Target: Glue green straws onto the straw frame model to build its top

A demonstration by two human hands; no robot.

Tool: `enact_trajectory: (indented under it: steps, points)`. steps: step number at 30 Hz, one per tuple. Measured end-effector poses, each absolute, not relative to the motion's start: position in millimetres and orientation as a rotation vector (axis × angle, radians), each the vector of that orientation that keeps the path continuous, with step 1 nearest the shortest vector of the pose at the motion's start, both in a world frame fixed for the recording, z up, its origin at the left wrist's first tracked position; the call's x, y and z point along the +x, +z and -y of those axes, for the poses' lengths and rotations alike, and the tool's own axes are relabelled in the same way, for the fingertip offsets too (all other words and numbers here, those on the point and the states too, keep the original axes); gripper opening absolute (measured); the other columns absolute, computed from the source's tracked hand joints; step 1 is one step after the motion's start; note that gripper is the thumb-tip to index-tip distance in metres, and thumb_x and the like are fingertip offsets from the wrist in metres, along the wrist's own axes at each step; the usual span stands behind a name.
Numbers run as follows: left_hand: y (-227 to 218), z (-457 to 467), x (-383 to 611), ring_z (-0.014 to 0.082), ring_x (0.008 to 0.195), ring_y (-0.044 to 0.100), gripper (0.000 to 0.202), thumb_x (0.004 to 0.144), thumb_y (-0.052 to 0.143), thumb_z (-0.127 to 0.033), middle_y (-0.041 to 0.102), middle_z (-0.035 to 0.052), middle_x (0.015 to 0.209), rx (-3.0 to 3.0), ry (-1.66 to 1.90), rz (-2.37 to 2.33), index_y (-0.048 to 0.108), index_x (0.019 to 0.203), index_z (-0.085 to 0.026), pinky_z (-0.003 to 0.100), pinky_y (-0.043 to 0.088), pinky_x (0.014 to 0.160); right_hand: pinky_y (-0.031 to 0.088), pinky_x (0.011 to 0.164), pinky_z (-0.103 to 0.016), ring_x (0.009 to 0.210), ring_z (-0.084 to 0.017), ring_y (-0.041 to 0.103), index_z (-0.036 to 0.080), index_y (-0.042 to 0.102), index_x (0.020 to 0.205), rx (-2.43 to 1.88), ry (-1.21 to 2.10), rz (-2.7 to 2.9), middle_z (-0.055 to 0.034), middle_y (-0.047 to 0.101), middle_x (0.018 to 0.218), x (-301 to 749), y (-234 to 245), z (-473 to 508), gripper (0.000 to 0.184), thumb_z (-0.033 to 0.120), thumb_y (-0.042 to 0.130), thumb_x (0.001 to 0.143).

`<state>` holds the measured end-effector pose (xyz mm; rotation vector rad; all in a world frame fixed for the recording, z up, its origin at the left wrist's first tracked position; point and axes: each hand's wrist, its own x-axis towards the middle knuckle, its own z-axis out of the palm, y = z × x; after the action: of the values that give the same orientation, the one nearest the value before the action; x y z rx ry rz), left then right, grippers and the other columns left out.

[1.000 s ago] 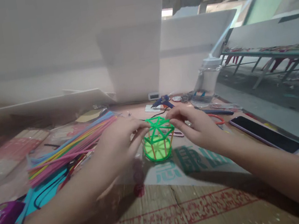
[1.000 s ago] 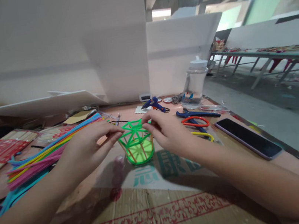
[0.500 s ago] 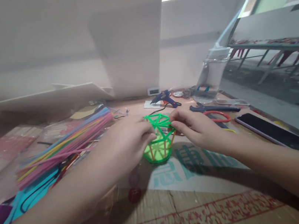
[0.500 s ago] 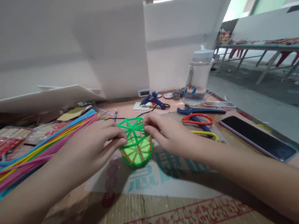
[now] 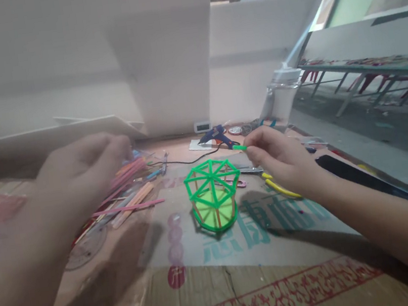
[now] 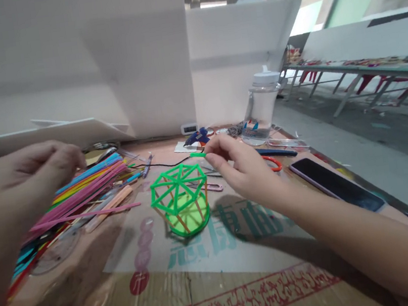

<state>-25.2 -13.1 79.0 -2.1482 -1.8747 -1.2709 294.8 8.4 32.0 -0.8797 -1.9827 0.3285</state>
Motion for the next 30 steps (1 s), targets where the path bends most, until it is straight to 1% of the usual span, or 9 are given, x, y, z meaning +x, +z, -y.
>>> enact_trajectory:
  steps: [3,5,8,12,14,17,22,26,30]
  points:
    - [67,-4,-36,0.0277,0.078,0.059,0.042,0.100,0.041,-0.043,0.064,0.0088,0.074,-1.956,-0.473,1.654,0.069,0.082,-0.017,0.040,0.041,0.074,0.042,0.061,-0.026,0.065,-0.013,0.051,0.022,0.056,0.092,-0.915,0.569,1.891,0.0021,0.056,0.074,306,37,-13,0.011,0.029,0.054,0.100]
    - [59,-16,-41,0.0352,0.104,0.061,0.038,0.100,0.041,-0.036,0.073,0.0138,0.100,-1.977,-0.348,1.511,0.074,0.089,-0.019,0.051,0.040,0.094,0.045,0.062,-0.026,0.066,-0.013,0.054,0.021,0.055,0.088,-0.938,0.729,1.831,0.0006,0.061,0.076,311,40,-18,0.017,0.035,0.057,0.098]
    - [51,-26,-41,0.0382,0.127,0.054,0.030,0.098,0.050,-0.032,0.070,0.0153,0.126,-2.083,-0.388,1.423,0.076,0.092,-0.018,0.059,0.029,0.112,0.050,0.064,-0.027,0.066,-0.012,0.059,0.020,0.055,0.080,-0.973,0.873,1.744,-0.0018,0.066,0.080,313,40,-25,0.024,0.038,0.061,0.095]
    - [48,-23,-25,0.0365,0.116,0.063,0.032,0.099,0.048,-0.039,0.073,0.0175,0.116,-2.401,-0.614,1.674,0.070,0.097,-0.016,0.055,0.042,0.103,0.054,0.065,-0.029,0.065,-0.013,0.064,0.020,0.057,0.085,-0.992,1.128,1.604,-0.0037,0.072,0.089,303,24,-29,0.021,0.039,0.061,0.094]
    - [46,-17,-16,0.0288,0.101,0.069,0.032,0.100,0.048,-0.046,0.071,0.0146,0.122,-2.614,-1.138,1.857,0.063,0.100,-0.018,0.043,0.051,0.088,0.055,0.063,-0.031,0.064,-0.016,0.067,0.021,0.056,0.091,-1.002,1.311,1.511,-0.0023,0.071,0.080,296,11,-29,0.021,0.041,0.060,0.094]
    - [44,-7,-5,0.0153,0.073,0.068,0.031,0.099,0.052,-0.050,0.070,0.0092,0.123,-2.802,-1.845,1.871,0.055,0.092,-0.020,0.030,0.050,0.067,0.053,0.054,-0.030,0.054,-0.018,0.065,0.023,0.051,0.090,-1.046,1.464,1.424,0.0020,0.065,0.060,286,-9,-28,0.023,0.044,0.060,0.093]
    - [46,4,5,0.0144,0.070,0.056,0.041,0.101,0.050,-0.045,0.063,-0.0007,0.072,-2.897,-1.436,1.781,0.060,0.073,-0.018,0.025,0.043,0.066,0.043,0.044,-0.024,0.042,-0.014,0.055,0.025,0.045,0.085,-1.008,1.437,1.358,0.0073,0.056,0.050,279,-33,-25,0.032,0.053,0.060,0.091]
    - [51,13,17,0.0167,0.076,0.062,0.025,0.094,0.061,-0.037,0.071,-0.0020,0.077,-2.871,-1.142,1.650,0.071,0.078,-0.021,0.027,0.042,0.070,0.049,0.046,-0.027,0.045,-0.015,0.059,0.026,0.044,0.088,-0.978,1.487,1.309,0.0062,0.062,0.058,278,-45,-20,0.034,0.057,0.057,0.090]
    - [56,24,36,0.0183,0.080,0.064,0.015,0.094,0.064,-0.028,0.075,-0.0008,0.082,-2.859,-1.023,1.299,0.076,0.087,-0.024,0.029,0.042,0.073,0.051,0.046,-0.027,0.046,-0.015,0.061,0.025,0.046,0.089,-0.981,1.540,1.276,0.0057,0.064,0.061,277,-52,-20,0.028,0.050,0.060,0.089]
